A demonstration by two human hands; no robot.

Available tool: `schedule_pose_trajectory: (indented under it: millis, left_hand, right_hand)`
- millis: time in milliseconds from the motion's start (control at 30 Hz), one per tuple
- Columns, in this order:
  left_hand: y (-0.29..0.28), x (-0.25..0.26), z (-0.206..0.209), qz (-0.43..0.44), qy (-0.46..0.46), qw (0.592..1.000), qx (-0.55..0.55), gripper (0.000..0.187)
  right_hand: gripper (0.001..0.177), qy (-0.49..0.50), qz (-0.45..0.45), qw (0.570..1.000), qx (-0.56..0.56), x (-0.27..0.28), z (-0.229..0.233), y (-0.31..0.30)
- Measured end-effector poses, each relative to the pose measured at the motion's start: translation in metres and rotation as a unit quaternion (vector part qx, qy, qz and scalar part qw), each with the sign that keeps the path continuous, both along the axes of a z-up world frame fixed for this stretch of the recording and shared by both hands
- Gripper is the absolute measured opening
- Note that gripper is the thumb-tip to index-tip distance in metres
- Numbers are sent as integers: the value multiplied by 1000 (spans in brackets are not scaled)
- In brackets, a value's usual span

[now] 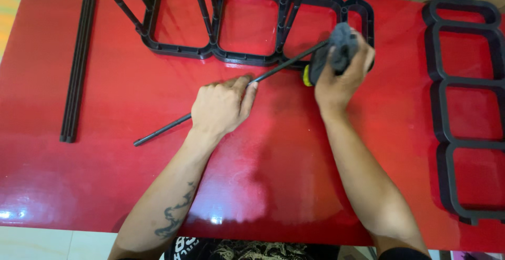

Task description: The person uses a pipe cutter to cut a black metal rod on a red table. They rotate the rod and reposition it multiple times while cutting, then place the cut piece aside.

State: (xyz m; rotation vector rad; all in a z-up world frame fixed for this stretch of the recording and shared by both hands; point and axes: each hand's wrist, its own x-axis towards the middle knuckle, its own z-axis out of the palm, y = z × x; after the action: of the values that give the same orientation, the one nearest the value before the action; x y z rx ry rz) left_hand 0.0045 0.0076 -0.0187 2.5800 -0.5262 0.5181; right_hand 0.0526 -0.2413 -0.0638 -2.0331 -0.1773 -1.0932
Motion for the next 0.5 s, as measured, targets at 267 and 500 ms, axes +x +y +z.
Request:
schedule_pose_trajectory:
  millis: [267, 500]
  left_hand:
    - [2, 1, 2, -4, -5, 1000, -15, 26]
    - [-3, 0, -1, -10, -16, 1000, -16, 25]
  right_hand:
    - [37, 33, -35, 996, -76, 3, -7, 0]
    - [36, -37, -5, 999, 3, -1, -4, -2]
